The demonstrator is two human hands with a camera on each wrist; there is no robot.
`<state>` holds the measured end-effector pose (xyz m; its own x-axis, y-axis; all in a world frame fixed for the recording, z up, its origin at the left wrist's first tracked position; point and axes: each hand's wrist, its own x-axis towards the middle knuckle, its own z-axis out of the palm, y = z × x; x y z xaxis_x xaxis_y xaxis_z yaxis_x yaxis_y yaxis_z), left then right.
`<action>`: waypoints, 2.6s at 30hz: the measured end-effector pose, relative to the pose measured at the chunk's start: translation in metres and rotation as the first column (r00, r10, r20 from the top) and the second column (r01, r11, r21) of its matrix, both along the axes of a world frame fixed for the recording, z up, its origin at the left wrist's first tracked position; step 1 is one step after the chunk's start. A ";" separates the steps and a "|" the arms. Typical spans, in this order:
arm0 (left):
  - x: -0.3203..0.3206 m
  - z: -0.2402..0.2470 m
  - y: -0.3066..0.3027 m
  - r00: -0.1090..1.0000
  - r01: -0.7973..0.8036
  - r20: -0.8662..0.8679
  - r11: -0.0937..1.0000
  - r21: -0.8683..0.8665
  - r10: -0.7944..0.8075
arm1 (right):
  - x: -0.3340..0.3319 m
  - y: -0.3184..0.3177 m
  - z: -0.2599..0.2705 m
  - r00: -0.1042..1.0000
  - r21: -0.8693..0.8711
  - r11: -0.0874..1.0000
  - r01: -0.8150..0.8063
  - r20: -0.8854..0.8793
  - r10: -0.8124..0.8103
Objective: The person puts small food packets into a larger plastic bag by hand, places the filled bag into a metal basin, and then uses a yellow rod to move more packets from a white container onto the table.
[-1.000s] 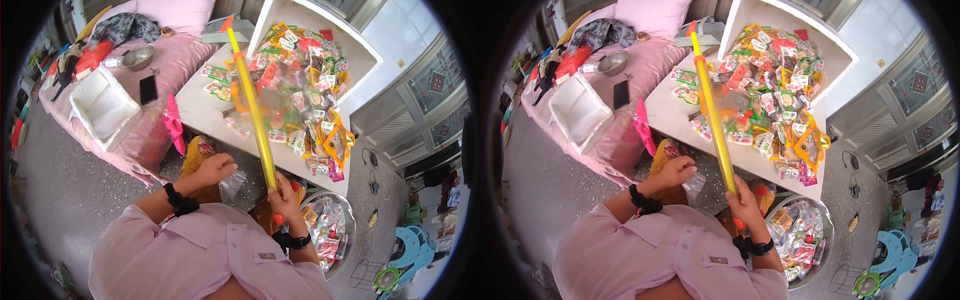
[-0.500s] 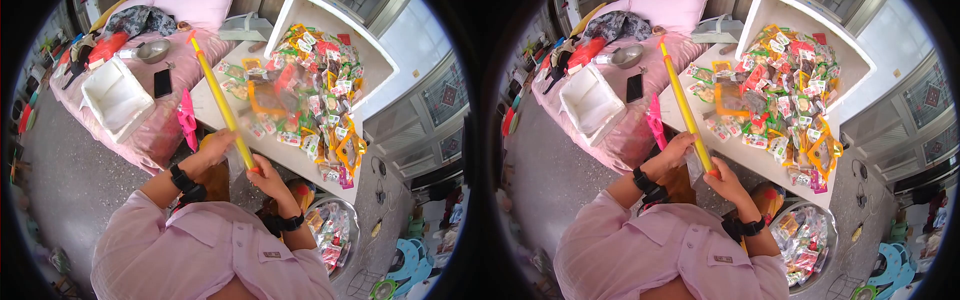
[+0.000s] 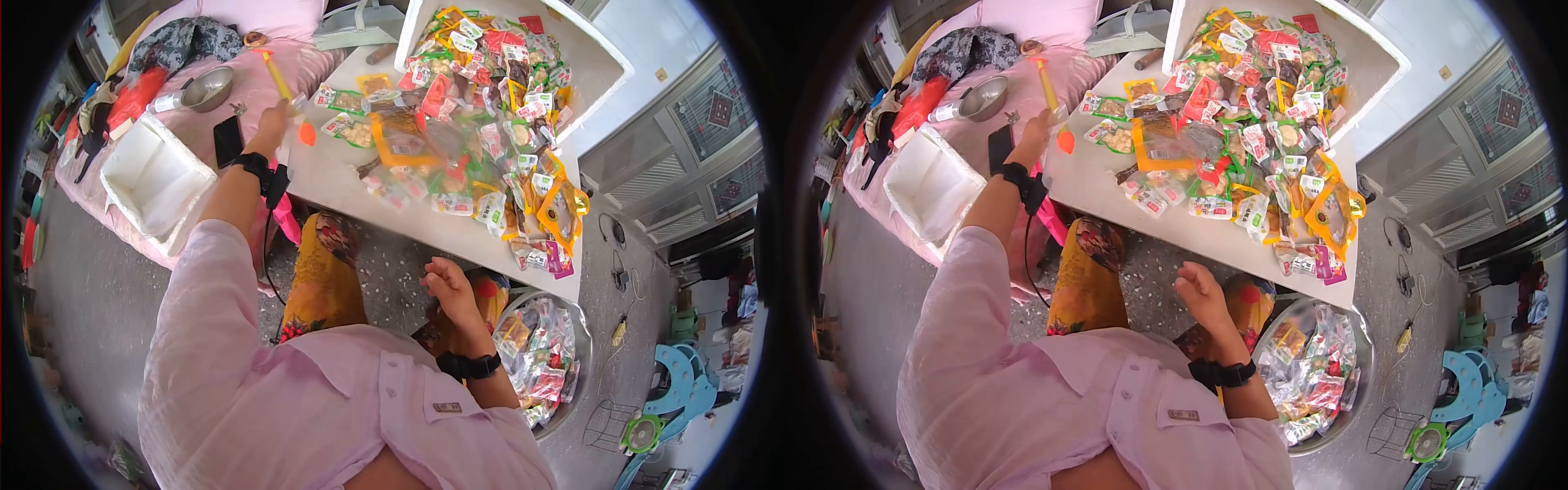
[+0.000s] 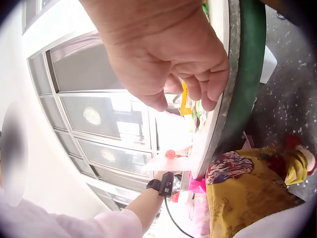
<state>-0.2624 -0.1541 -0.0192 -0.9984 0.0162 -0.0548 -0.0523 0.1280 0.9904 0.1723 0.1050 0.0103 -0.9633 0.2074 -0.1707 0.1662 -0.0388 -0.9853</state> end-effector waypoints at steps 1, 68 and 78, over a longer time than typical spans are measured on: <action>-0.021 -0.016 -0.005 0.996 0.012 -0.082 0.992 -0.128 -0.023 | -0.001 0.002 0.001 1.000 0.002 1.000 0.012 0.001 -0.012; 0.340 0.033 0.069 0.651 0.710 0.157 0.669 0.220 -0.742 | -0.032 -0.040 -0.015 0.991 -0.621 0.781 -0.061 -0.133 -0.028; 0.348 0.008 0.082 0.790 0.428 -0.322 0.846 -0.318 -0.521 | -0.035 -0.057 -0.001 0.994 -0.114 0.992 0.057 -0.084 -0.066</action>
<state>0.0854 -0.0716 -0.0109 -0.8062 0.5276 0.2678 0.4475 0.2478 0.8593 0.1368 0.0477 0.0096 -0.9615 0.2511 -0.1118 0.0737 -0.1564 -0.9849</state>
